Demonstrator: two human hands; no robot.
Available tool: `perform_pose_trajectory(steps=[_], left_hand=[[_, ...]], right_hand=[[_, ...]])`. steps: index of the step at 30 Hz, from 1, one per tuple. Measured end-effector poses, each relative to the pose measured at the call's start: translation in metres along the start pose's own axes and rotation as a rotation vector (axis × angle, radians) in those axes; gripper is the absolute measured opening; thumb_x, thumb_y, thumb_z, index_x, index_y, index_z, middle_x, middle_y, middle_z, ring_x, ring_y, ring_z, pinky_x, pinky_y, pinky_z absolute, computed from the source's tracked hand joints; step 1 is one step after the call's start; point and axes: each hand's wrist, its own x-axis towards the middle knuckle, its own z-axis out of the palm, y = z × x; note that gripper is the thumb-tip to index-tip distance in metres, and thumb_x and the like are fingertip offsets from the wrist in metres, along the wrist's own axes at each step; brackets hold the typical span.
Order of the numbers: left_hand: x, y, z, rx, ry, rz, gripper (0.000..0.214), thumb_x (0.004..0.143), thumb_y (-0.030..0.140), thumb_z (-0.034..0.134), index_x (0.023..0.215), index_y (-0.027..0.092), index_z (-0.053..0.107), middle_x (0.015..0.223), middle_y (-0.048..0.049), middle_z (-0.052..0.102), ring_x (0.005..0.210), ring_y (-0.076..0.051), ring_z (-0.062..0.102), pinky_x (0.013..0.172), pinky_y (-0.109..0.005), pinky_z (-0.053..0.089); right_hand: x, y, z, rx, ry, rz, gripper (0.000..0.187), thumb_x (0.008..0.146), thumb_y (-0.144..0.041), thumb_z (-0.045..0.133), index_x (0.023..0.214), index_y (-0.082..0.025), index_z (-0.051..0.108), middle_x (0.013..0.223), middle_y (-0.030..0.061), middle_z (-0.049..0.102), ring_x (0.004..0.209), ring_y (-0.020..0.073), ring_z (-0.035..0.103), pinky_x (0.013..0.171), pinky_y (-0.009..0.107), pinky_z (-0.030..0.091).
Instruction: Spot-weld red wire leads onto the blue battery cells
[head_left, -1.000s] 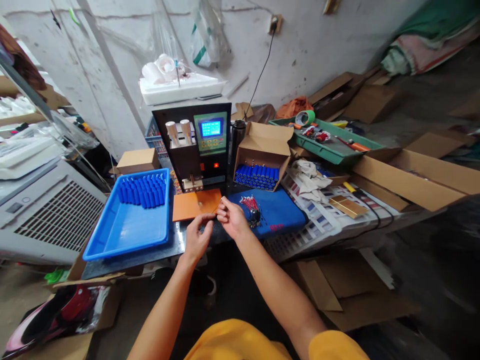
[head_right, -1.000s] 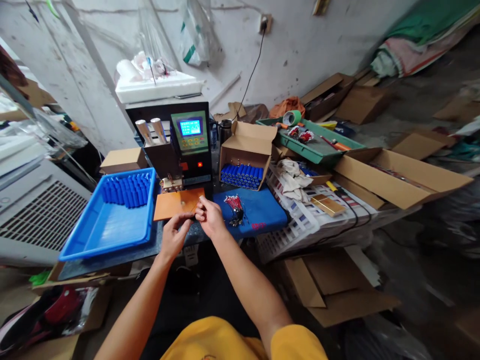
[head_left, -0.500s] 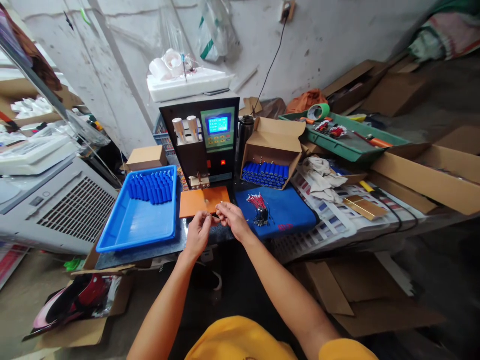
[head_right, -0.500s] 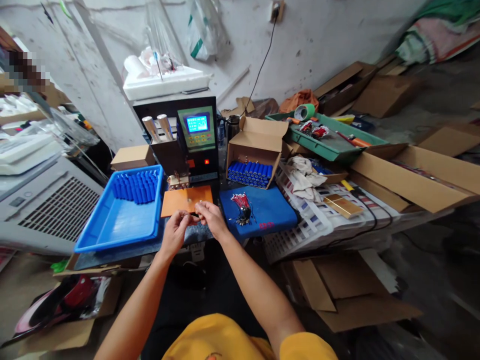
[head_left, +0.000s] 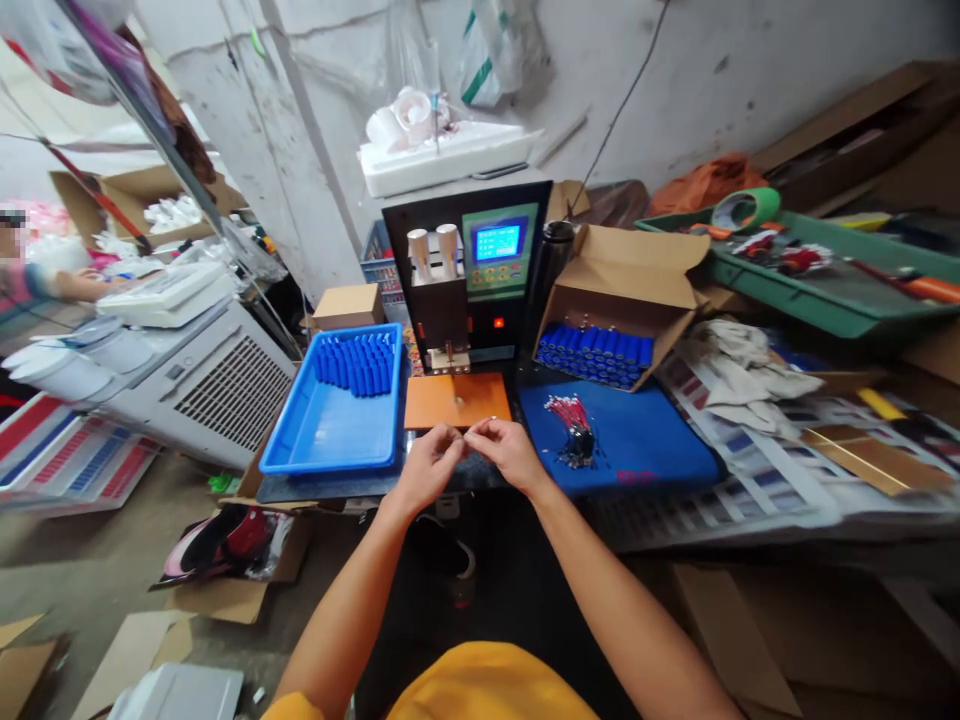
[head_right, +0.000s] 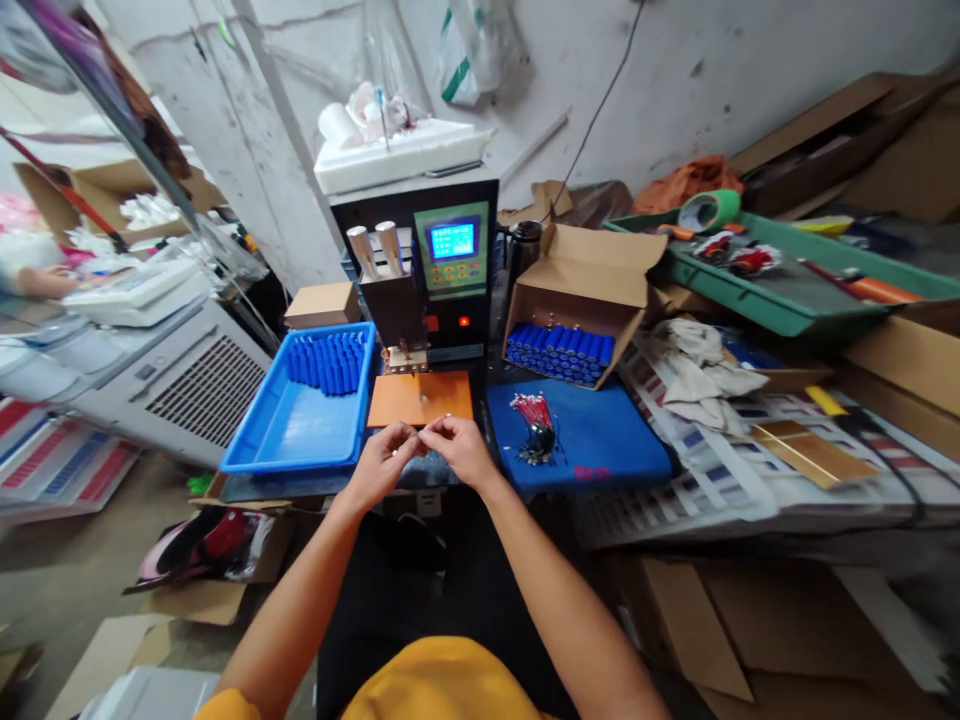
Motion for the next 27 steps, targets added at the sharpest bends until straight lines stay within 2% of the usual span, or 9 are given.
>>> perform_pose_trajectory(steps=[3, 6, 8, 10, 12, 16, 19, 23, 27], left_hand=[[0.013, -0.006, -0.027, 0.123, 0.122, 0.047, 0.02, 0.088, 0.037, 0.059, 0.081, 0.017, 0.063, 0.076, -0.0031, 0.068, 0.071, -0.014, 0.062, 0.071, -0.026, 0.049], [0.04, -0.023, -0.078, 0.285, 0.353, 0.012, 0.016, 0.086, 0.033, 0.059, 0.088, 0.018, 0.064, 0.081, -0.0042, 0.069, 0.076, -0.017, 0.065, 0.075, -0.029, 0.051], [0.062, -0.037, -0.114, 0.482, 0.461, -0.099, 0.023, 0.081, 0.022, 0.061, 0.104, 0.018, 0.064, 0.088, -0.006, 0.07, 0.083, -0.02, 0.066, 0.081, -0.033, 0.051], [0.08, -0.05, -0.143, 0.7, 0.44, -0.244, 0.052, 0.074, 0.014, 0.066, 0.125, 0.017, 0.057, 0.101, -0.011, 0.068, 0.089, -0.023, 0.067, 0.087, -0.037, 0.051], [0.093, -0.06, -0.162, 0.854, 0.353, -0.342, 0.072, 0.069, 0.011, 0.07, 0.138, 0.017, 0.048, 0.111, -0.0155, 0.064, 0.092, -0.026, 0.068, 0.089, -0.039, 0.05], [0.1, -0.075, -0.171, 0.957, 0.277, -0.355, 0.075, 0.07, 0.009, 0.068, 0.14, 0.016, 0.044, 0.116, -0.018, 0.062, 0.099, -0.027, 0.067, 0.09, -0.038, 0.05], [0.095, -0.08, -0.17, 0.909, 0.339, -0.328, 0.064, 0.071, 0.008, 0.065, 0.132, 0.017, 0.047, 0.104, -0.0129, 0.067, 0.095, -0.026, 0.067, 0.086, -0.036, 0.05], [0.086, -0.074, -0.168, 0.762, 0.408, -0.304, 0.047, 0.072, 0.008, 0.06, 0.117, 0.02, 0.053, 0.075, -0.0003, 0.063, 0.073, -0.02, 0.064, 0.077, -0.032, 0.049], [0.077, -0.057, -0.154, 0.582, 0.573, -0.187, 0.046, 0.069, 0.015, 0.065, 0.114, 0.016, 0.056, 0.073, 0.0011, 0.06, 0.07, -0.018, 0.061, 0.076, -0.031, 0.049]], right_hand=[[0.001, 0.0, -0.005, -0.006, 0.09, -0.002, 0.035, 0.069, -0.05, 0.076, 0.066, -0.017, 0.066, 0.058, -0.0002, 0.057, 0.054, 0.0126, 0.048, 0.054, 0.027, 0.039], [0.001, 0.001, -0.01, 0.025, 0.148, 0.007, 0.037, 0.067, -0.052, 0.078, 0.066, -0.017, 0.067, 0.058, -0.0004, 0.055, 0.05, 0.011, 0.043, 0.051, 0.027, 0.036], [0.0, 0.004, -0.013, 0.041, 0.166, 0.008, 0.038, 0.066, -0.053, 0.079, 0.065, -0.017, 0.067, 0.058, 0.0003, 0.056, 0.05, 0.0112, 0.043, 0.05, 0.028, 0.035], [-0.001, 0.006, -0.014, 0.045, 0.17, 0.006, 0.038, 0.066, -0.054, 0.079, 0.064, -0.018, 0.068, 0.058, 0.0012, 0.056, 0.05, 0.0118, 0.043, 0.05, 0.028, 0.034], [-0.003, 0.009, -0.014, 0.037, 0.164, 0.006, 0.037, 0.066, -0.055, 0.078, 0.063, -0.019, 0.068, 0.058, 0.0016, 0.056, 0.05, 0.0124, 0.042, 0.05, 0.029, 0.034], [-0.006, 0.012, -0.015, 0.027, 0.145, 0.021, 0.037, 0.066, -0.055, 0.078, 0.062, -0.019, 0.068, 0.057, 0.0015, 0.055, 0.05, 0.0126, 0.042, 0.05, 0.029, 0.033], [-0.007, 0.015, -0.016, 0.034, 0.143, 0.035, 0.037, 0.066, -0.054, 0.079, 0.063, -0.019, 0.067, 0.058, 0.0011, 0.055, 0.05, 0.0121, 0.041, 0.05, 0.029, 0.033], [-0.01, 0.017, -0.017, 0.058, 0.159, 0.043, 0.037, 0.066, -0.053, 0.079, 0.064, -0.018, 0.067, 0.057, 0.0, 0.055, 0.05, 0.0114, 0.042, 0.05, 0.028, 0.031], [-0.013, 0.016, -0.015, 0.104, 0.177, 0.049, 0.037, 0.066, -0.053, 0.078, 0.064, -0.018, 0.066, 0.055, -0.001, 0.053, 0.049, 0.0109, 0.041, 0.049, 0.027, 0.03]])
